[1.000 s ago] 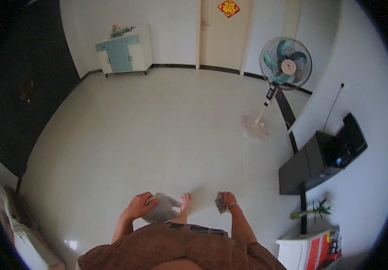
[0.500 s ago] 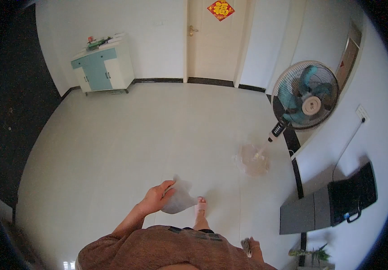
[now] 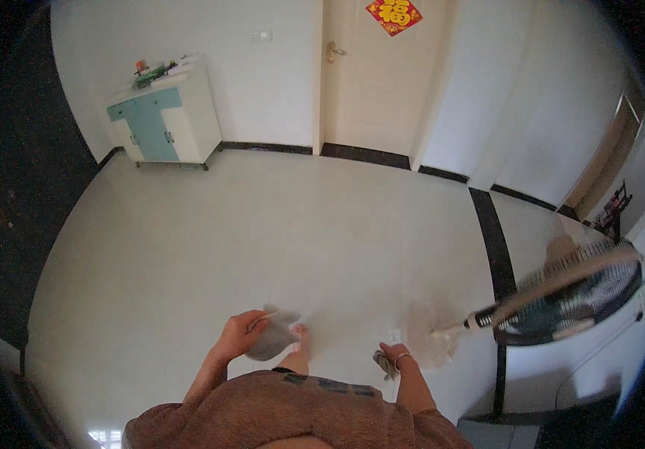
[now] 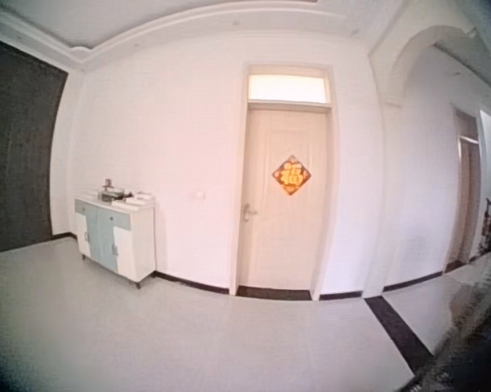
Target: Wiping and cleaning dining and coffee tables with a cloth and handling various household items.
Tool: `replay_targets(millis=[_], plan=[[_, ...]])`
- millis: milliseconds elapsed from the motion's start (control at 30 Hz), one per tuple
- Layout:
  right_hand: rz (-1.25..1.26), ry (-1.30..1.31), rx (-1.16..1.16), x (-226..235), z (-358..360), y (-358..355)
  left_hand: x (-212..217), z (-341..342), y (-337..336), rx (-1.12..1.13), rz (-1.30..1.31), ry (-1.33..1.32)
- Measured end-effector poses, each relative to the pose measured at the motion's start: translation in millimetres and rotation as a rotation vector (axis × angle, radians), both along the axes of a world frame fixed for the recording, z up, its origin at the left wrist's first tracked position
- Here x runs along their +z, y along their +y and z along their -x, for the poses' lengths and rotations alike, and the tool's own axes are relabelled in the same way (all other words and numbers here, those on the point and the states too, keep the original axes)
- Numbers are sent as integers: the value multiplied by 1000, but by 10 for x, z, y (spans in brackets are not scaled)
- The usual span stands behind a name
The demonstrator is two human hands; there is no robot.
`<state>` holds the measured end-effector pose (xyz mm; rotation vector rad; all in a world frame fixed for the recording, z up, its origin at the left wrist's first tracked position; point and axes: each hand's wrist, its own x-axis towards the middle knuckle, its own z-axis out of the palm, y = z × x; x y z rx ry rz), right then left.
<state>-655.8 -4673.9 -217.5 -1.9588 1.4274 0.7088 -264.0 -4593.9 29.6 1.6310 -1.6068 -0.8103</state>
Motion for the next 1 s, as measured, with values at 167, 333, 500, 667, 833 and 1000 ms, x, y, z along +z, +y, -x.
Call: replay_targets(millis=[167, 333, 500, 667, 833, 1000], plan=[[116, -83, 170, 102, -431, -1510, -283, -278, -1607, 0, -100, -114], [0, -104, -260, -111, 18, -1840, 149, -126, -3316, -223, -15, -117], [-60, -59, -726, -3, 472, -2790, 166, 83, -4841, -468, 126, -243], [-233, -618, -628, 1520, -707, -4807, -116, 208, -6140, -417, 23, -240], [-396, -876, -507, 2594, -1193, -6390, -98, 235, -7440, -349, -74, -278], [-161, -178, -799, -72, 326, -7819, 59, 210, -8579, -179, -45, -261]])
